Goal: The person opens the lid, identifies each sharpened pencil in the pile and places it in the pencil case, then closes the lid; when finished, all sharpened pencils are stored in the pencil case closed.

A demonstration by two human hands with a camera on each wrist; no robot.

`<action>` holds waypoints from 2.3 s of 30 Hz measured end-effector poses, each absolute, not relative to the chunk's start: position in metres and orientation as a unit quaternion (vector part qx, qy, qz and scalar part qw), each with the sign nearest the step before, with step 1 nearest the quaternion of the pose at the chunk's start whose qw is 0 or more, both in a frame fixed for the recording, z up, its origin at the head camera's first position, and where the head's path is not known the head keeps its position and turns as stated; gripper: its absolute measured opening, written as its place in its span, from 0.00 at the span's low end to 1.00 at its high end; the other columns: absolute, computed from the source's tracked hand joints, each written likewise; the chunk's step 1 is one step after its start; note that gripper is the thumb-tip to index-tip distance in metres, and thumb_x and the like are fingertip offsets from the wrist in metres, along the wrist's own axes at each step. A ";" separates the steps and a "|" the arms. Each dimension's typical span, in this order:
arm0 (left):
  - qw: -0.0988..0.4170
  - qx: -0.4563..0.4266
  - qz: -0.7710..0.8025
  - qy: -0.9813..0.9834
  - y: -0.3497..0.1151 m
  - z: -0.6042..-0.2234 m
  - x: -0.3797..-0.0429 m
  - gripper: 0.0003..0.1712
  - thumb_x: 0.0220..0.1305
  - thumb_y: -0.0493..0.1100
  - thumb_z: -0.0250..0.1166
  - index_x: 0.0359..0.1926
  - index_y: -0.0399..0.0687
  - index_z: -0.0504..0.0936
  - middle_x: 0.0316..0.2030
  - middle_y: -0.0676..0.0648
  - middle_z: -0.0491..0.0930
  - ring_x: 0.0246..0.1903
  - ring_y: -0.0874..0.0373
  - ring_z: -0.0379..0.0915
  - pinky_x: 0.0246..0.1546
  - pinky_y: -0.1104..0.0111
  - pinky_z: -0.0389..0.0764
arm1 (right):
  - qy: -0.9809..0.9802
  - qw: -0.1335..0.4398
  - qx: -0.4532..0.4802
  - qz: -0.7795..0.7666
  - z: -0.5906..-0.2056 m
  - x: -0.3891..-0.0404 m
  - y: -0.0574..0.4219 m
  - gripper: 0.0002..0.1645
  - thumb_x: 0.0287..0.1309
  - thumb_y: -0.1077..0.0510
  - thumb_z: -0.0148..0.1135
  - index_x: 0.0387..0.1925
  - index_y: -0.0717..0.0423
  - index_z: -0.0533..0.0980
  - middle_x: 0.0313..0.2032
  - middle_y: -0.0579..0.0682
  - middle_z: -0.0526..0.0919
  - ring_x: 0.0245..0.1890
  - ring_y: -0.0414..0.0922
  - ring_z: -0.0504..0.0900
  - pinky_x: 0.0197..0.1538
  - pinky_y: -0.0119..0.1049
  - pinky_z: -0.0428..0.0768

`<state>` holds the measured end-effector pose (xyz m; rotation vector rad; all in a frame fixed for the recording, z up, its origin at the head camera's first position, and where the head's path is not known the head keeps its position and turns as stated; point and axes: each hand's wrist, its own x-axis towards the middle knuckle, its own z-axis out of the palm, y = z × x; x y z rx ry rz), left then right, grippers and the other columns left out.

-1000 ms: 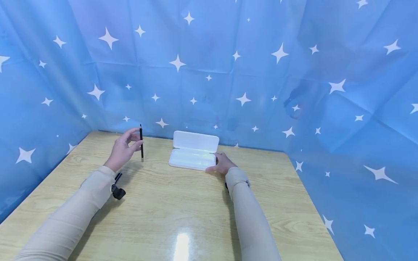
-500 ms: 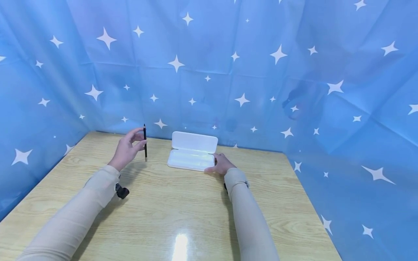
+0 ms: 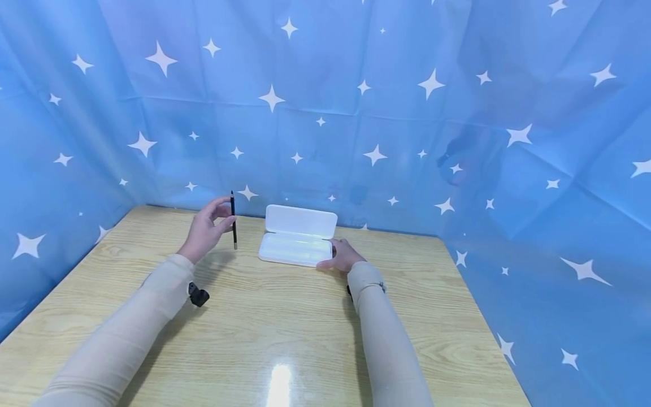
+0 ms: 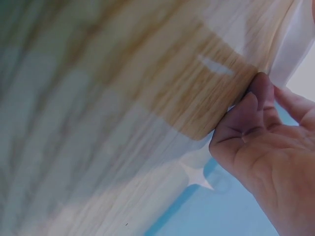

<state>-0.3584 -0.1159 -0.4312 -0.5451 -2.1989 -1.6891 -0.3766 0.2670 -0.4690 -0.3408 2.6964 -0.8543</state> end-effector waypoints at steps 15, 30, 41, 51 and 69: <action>0.168 -0.199 -0.593 -0.762 -0.095 -0.438 -0.372 0.27 0.70 0.30 0.63 0.68 0.40 0.71 0.43 0.36 0.76 0.47 0.42 0.78 0.45 0.50 0.85 | 0.936 0.145 -0.119 -0.297 -0.469 -0.376 0.267 0.47 0.57 0.41 0.75 0.71 0.53 0.67 0.62 0.59 0.67 0.62 0.54 0.66 0.68 0.55 0.66; 0.197 -0.201 -0.568 -0.774 -0.075 -0.439 -0.382 0.26 0.70 0.32 0.64 0.68 0.42 0.72 0.44 0.37 0.78 0.47 0.44 0.78 0.42 0.63 0.86 | 0.935 0.146 -0.131 -0.295 -0.465 -0.373 0.266 0.40 0.60 0.43 0.73 0.67 0.54 0.70 0.59 0.58 0.69 0.57 0.53 0.69 0.63 0.54 0.70; 0.202 -0.211 -0.557 -0.777 -0.059 -0.441 -0.388 0.26 0.72 0.33 0.63 0.69 0.42 0.71 0.46 0.37 0.79 0.48 0.45 0.78 0.43 0.58 0.86 | 0.938 0.146 -0.140 -0.281 -0.464 -0.371 0.266 0.41 0.62 0.45 0.72 0.69 0.57 0.67 0.54 0.58 0.69 0.52 0.52 0.68 0.56 0.51 0.71; 0.206 -0.212 -0.543 -0.786 -0.049 -0.447 -0.396 0.25 0.71 0.32 0.63 0.67 0.44 0.73 0.44 0.39 0.80 0.48 0.45 0.78 0.44 0.54 0.84 | 0.938 0.153 -0.127 -0.284 -0.462 -0.370 0.267 0.49 0.60 0.41 0.72 0.74 0.56 0.62 0.56 0.58 0.68 0.53 0.52 0.68 0.56 0.50 0.70; 0.174 -0.227 -0.486 -0.826 -0.035 -0.459 -0.398 0.24 0.71 0.34 0.63 0.66 0.46 0.75 0.45 0.43 0.80 0.49 0.48 0.77 0.53 0.53 0.78 | 0.934 0.145 -0.136 -0.297 -0.460 -0.368 0.266 0.37 0.60 0.44 0.73 0.66 0.53 0.70 0.55 0.57 0.69 0.52 0.52 0.68 0.56 0.51 0.70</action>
